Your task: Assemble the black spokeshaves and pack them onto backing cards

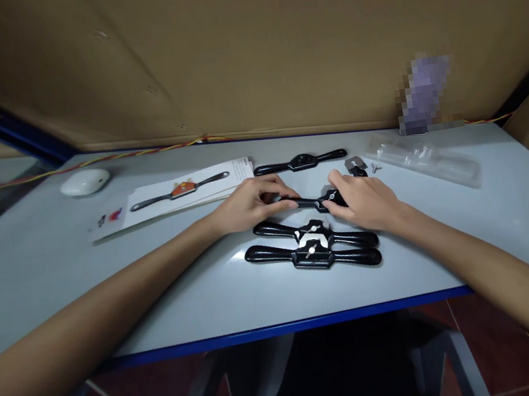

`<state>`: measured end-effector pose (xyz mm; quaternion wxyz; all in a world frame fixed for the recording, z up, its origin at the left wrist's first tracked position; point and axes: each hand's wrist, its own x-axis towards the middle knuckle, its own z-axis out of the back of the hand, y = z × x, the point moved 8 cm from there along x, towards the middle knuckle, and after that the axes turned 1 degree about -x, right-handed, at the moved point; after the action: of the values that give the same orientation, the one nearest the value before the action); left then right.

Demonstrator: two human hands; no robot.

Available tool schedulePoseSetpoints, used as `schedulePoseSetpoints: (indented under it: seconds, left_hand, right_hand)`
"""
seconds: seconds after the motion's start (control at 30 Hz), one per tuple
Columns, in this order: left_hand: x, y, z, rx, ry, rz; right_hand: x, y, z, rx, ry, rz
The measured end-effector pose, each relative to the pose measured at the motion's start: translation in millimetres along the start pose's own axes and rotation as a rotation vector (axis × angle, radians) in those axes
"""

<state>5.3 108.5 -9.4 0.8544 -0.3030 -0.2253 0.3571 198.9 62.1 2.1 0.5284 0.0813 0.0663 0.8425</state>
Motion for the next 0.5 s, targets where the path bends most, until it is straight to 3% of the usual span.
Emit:
schedulePoseSetpoints:
  seconds: [0.5]
  left_hand:
    - [-0.9, -0.8, 0.0, 0.029, -0.010, -0.013]
  right_hand:
    - [-1.3, -5.8, 2.6, 0.116, 0.009, 0.081]
